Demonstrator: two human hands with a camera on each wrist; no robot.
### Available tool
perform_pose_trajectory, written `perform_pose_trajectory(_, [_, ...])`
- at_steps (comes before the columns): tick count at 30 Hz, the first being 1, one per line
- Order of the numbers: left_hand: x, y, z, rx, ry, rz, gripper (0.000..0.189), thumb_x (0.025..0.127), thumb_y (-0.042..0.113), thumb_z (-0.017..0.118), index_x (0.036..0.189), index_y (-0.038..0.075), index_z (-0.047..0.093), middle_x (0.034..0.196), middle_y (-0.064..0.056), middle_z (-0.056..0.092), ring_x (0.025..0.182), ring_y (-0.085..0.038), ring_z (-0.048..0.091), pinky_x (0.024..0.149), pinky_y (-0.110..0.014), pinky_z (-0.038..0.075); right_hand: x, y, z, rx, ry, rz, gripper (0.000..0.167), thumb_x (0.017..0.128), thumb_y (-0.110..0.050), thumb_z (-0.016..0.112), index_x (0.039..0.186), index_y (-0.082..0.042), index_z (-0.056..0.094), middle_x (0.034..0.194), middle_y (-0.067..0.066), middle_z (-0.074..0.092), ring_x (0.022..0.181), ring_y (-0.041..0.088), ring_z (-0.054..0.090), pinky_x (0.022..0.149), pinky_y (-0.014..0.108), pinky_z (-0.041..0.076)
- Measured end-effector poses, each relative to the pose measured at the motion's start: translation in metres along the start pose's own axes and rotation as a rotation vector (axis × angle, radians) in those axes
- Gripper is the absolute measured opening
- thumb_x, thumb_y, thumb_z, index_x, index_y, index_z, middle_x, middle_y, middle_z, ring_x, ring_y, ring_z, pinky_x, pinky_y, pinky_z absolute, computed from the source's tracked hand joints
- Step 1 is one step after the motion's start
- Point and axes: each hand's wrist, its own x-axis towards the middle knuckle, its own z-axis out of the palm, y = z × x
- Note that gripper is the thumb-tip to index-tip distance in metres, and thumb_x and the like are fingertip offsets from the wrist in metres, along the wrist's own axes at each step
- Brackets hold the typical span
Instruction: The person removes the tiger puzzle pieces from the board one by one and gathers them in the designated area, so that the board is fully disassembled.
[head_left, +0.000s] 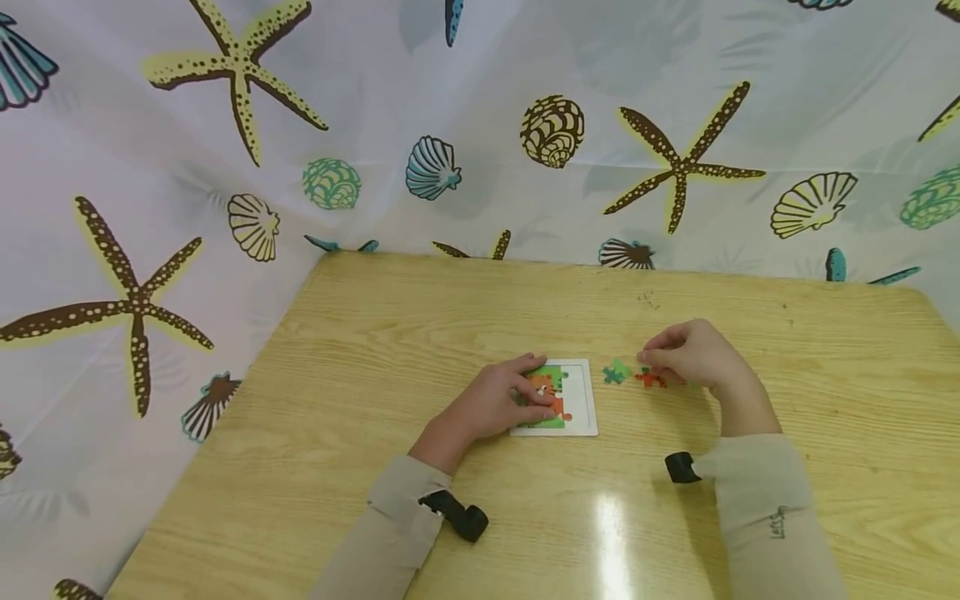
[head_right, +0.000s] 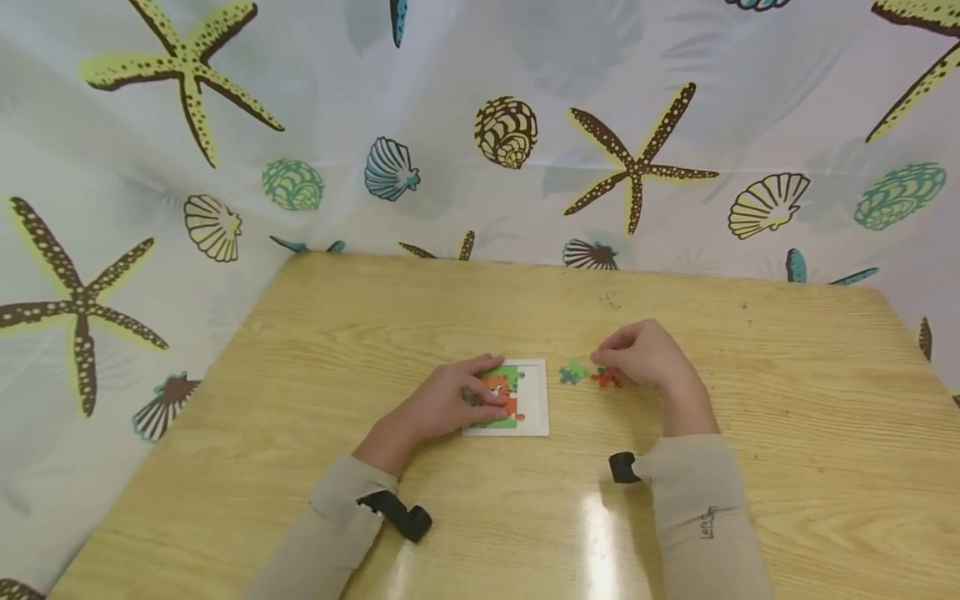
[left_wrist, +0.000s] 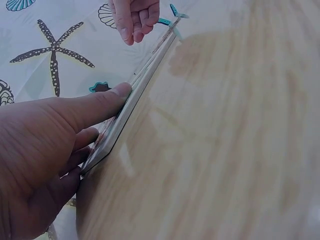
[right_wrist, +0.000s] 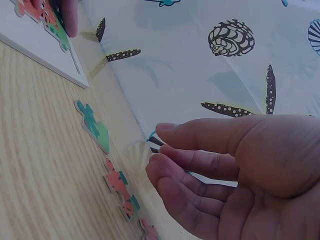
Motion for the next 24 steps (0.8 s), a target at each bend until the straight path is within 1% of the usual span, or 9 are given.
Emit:
perform_pose_trajectory(4, [0.001, -0.001, 0.000, 0.003, -0.003, -0.006, 0.020, 0.085, 0.032, 0.081, 0.093, 0.014, 0.082, 0.157, -0.003, 0.044, 0.152, -0.024, 0.030, 0.119, -0.044, 0.035, 0.000, -0.002, 0.000, 0.004, -0.003, 0.003, 0.032, 0.097, -0.025, 0.067, 0.114, 0.002, 0.066, 0.074, 0.002, 0.061, 0.062, 0.015, 0.050, 0.064, 0.030, 0.047])
perform_pose_trajectory(6, [0.000, -0.001, 0.000, 0.004, -0.003, -0.010, 0.021, 0.085, 0.032, 0.081, 0.095, 0.014, 0.082, 0.157, -0.003, 0.044, 0.152, -0.024, 0.029, 0.119, -0.045, 0.035, 0.000, -0.003, 0.000, 0.014, -0.005, 0.004, 0.033, 0.096, -0.025, 0.068, 0.115, 0.002, 0.066, 0.076, 0.002, 0.063, 0.063, 0.014, 0.050, 0.063, 0.030, 0.047])
perform_pose_trajectory(9, [-0.001, -0.001, 0.000, 0.000, 0.000, -0.009, 0.022, 0.085, 0.032, 0.081, 0.097, 0.014, 0.082, 0.157, -0.003, 0.044, 0.152, -0.024, 0.029, 0.120, -0.045, 0.033, 0.001, -0.006, 0.002, 0.044, -0.003, -0.002, 0.035, 0.096, -0.025, 0.068, 0.117, 0.003, 0.066, 0.085, 0.006, 0.070, 0.066, 0.013, 0.056, 0.060, 0.028, 0.048])
perform_pose_trajectory(11, [-0.001, -0.001, 0.000, -0.006, 0.000, -0.005, 0.021, 0.085, 0.032, 0.080, 0.097, 0.014, 0.082, 0.157, -0.003, 0.044, 0.152, -0.025, 0.028, 0.120, -0.046, 0.033, 0.002, -0.007, 0.004, 0.064, 0.004, -0.005, 0.036, 0.096, -0.026, 0.068, 0.118, 0.002, 0.067, 0.093, 0.009, 0.073, 0.071, 0.012, 0.062, 0.061, 0.027, 0.049])
perform_pose_trajectory(14, [-0.001, 0.000, 0.000, -0.015, -0.001, -0.002, 0.020, 0.085, 0.031, 0.080, 0.097, 0.015, 0.082, 0.157, -0.003, 0.043, 0.153, -0.025, 0.027, 0.120, -0.046, 0.032, 0.003, -0.009, 0.007, 0.110, 0.003, -0.014, 0.036, 0.097, -0.024, 0.067, 0.120, 0.004, 0.066, 0.101, 0.012, 0.074, 0.080, 0.014, 0.070, 0.068, 0.026, 0.056])
perform_pose_trajectory(16, [-0.001, 0.000, 0.000, -0.015, -0.003, -0.001, 0.020, 0.086, 0.031, 0.080, 0.096, 0.015, 0.082, 0.158, -0.003, 0.043, 0.153, -0.025, 0.027, 0.120, -0.046, 0.032, 0.003, -0.010, 0.010, 0.138, -0.002, -0.020, 0.036, 0.097, -0.021, 0.067, 0.122, 0.006, 0.064, 0.103, 0.014, 0.074, 0.087, 0.016, 0.073, 0.076, 0.028, 0.059])
perform_pose_trajectory(18, [0.000, 0.000, 0.000, -0.015, -0.002, -0.006, 0.020, 0.085, 0.031, 0.081, 0.096, 0.015, 0.082, 0.158, -0.002, 0.043, 0.153, -0.024, 0.027, 0.121, -0.045, 0.032, 0.004, -0.011, 0.012, 0.163, -0.010, -0.030, 0.035, 0.098, -0.017, 0.065, 0.122, 0.008, 0.063, 0.105, 0.016, 0.073, 0.091, 0.018, 0.073, 0.082, 0.030, 0.060])
perform_pose_trajectory(19, [0.000, 0.000, 0.000, -0.015, -0.002, -0.008, 0.019, 0.085, 0.031, 0.081, 0.096, 0.015, 0.082, 0.158, -0.002, 0.043, 0.153, -0.024, 0.027, 0.121, -0.045, 0.032, 0.005, -0.011, 0.012, 0.171, -0.012, -0.034, 0.034, 0.099, -0.016, 0.064, 0.123, 0.009, 0.063, 0.106, 0.017, 0.073, 0.092, 0.019, 0.073, 0.083, 0.031, 0.060])
perform_pose_trajectory(24, [0.001, 0.001, 0.000, -0.009, -0.006, -0.016, 0.020, 0.085, 0.032, 0.081, 0.094, 0.015, 0.082, 0.157, -0.002, 0.043, 0.152, -0.023, 0.028, 0.120, -0.044, 0.033, 0.006, -0.012, 0.014, 0.169, -0.018, -0.035, 0.031, 0.100, -0.013, 0.061, 0.122, 0.009, 0.062, 0.107, 0.018, 0.073, 0.091, 0.017, 0.072, 0.083, 0.031, 0.060])
